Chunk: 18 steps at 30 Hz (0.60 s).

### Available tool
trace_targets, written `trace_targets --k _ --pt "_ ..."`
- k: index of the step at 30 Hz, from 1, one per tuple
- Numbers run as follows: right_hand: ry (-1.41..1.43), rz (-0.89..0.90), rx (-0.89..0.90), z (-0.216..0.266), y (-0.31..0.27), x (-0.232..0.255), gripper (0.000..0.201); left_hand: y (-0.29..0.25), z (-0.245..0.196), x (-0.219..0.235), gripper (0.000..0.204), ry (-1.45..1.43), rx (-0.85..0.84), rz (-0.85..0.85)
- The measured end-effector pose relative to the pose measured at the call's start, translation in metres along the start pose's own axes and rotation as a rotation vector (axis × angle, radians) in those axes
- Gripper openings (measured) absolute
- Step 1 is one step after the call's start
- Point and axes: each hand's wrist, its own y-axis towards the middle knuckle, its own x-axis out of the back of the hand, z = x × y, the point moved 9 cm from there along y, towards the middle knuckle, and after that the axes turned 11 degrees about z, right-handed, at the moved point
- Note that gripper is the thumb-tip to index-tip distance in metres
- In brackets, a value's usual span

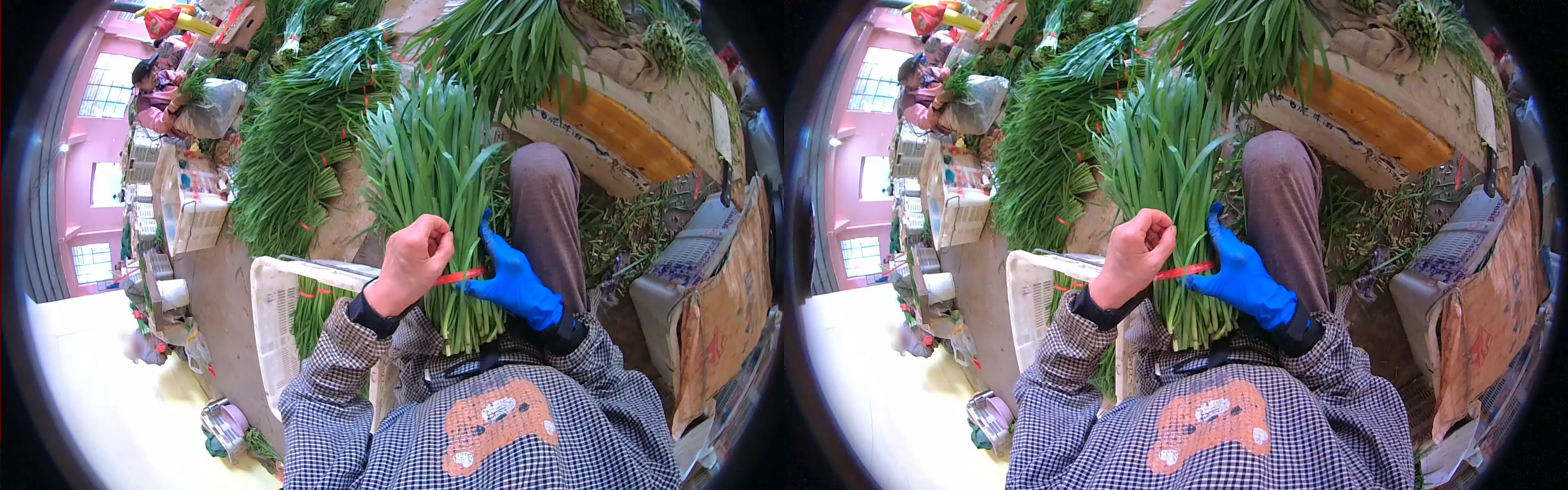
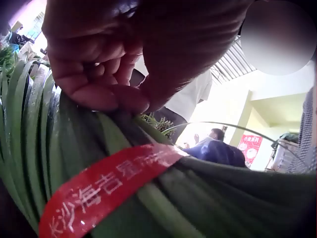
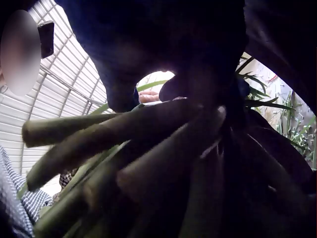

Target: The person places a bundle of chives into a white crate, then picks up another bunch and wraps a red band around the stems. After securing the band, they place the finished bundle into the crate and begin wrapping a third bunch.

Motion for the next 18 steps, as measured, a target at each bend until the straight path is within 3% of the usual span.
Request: trace_targets --k 7,9,11,15,18 --pt "0.225 -0.04 -0.058 -0.017 0.006 0.001 0.094 0.02 -0.01 -0.014 0.009 0.09 -0.158 -0.062" --pt "0.132 -0.033 -0.021 -0.017 0.007 0.002 0.089 0.023 0.0 -0.015 0.009 -0.008 -0.047 -0.017" --pt "0.204 -0.048 -0.082 -0.028 0.005 -0.001 0.088 0.022 0.0 -0.015 0.008 -0.002 -0.044 -0.009" --pt "0.136 -0.057 -0.027 -0.018 0.008 -0.001 0.091 0.015 -0.003 -0.012 0.012 0.036 -0.018 0.002" --pt "0.242 -0.095 -0.008 -0.028 0.012 -0.002 0.086 -0.009 -0.048 0.0 0.019 0.333 -0.217 -0.13"
